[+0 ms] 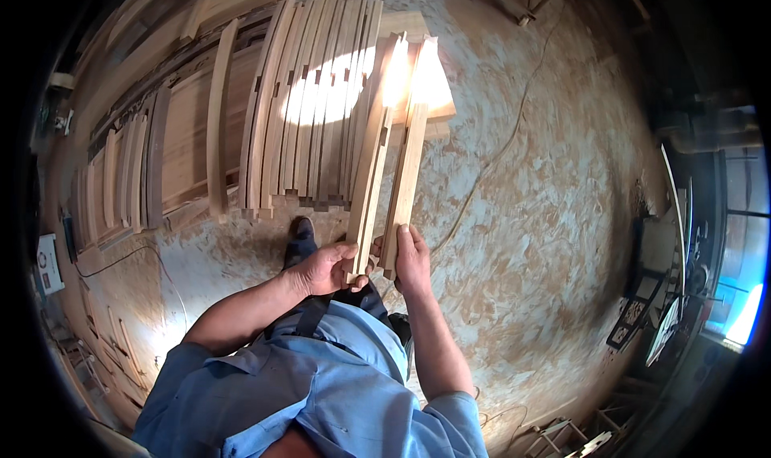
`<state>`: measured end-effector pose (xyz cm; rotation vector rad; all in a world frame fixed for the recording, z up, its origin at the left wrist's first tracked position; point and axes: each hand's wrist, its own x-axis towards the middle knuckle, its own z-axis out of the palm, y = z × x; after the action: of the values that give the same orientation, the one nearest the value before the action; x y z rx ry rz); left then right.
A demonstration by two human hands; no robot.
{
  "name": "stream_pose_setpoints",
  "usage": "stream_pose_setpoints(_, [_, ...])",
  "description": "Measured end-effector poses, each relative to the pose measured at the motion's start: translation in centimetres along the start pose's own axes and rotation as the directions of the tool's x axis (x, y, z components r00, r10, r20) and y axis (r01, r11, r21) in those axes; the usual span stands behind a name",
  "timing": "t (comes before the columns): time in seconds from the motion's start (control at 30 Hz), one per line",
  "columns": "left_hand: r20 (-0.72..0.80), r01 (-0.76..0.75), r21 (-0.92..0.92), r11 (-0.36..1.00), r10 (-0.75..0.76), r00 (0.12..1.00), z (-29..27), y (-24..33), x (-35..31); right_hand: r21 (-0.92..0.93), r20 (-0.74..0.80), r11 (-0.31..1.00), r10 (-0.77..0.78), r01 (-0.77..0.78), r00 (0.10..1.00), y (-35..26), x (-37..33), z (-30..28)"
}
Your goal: The person removes a clamp from a large wooden panel and places it on a workbench. They then walk to a pile of wooden slats and repeatedly pick up individual pieces, inspect them, and place them back into the pile.
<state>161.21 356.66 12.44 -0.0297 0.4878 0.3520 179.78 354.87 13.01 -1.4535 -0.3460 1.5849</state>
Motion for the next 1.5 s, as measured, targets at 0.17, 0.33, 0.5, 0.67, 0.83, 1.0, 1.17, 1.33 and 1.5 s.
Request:
stream_pose_setpoints(0.17, [-0.059,-0.058,0.13,0.99,0.066,0.996,-0.5,-0.5,0.5,-0.049,0.019,0.999,0.008,-0.007,1.0,-0.9,-0.5,0.0])
stream_pose_setpoints(0.33, [-0.105,-0.106,0.242,0.964,0.135,0.985,0.9,-0.3,0.5,0.067,0.088,0.998,0.004,-0.01,0.996,-0.4,-0.1,0.4])
stream_pose_setpoints(0.5, [-0.09,-0.073,0.246,0.967,0.097,0.991,1.2,0.1,0.2,0.182,0.089,0.982,0.042,-0.058,0.995,-0.6,-0.1,1.1])
stream_pose_setpoints(0.67, [-0.18,-0.059,0.256,0.965,0.108,0.978,1.2,0.2,0.1,0.146,0.168,0.985,0.066,-0.091,0.984,-0.3,-0.1,0.3])
stream_pose_setpoints(0.83, [-0.169,-0.068,0.314,0.947,0.126,0.978,1.0,0.2,-0.1,0.083,0.187,0.992,0.081,-0.098,0.979,-0.5,-0.2,0.2])
stream_pose_setpoints(1.0, [-0.324,0.003,0.452,0.892,0.161,0.932,1.5,0.0,-0.4,-0.167,0.173,0.986,-0.001,0.03,0.985,-1.1,-0.5,0.8])
stream_pose_setpoints(1.17, [-0.303,-0.018,0.557,0.83,0.223,0.927,2.9,-0.4,-0.3,-0.185,0.156,0.981,-0.026,0.055,0.987,-0.5,-0.7,0.7])
stream_pose_setpoints(1.33, [-0.332,0.053,0.539,0.841,0.154,0.931,1.7,-0.9,0.3,-0.051,0.189,0.996,0.08,-0.072,0.979,-0.4,-0.1,0.6])
stream_pose_setpoints(1.5, [-0.311,-0.021,0.582,0.813,0.246,0.918,1.2,-1.1,2.9,-0.125,0.125,0.991,-0.032,0.048,0.992,-0.2,2.5,1.0])
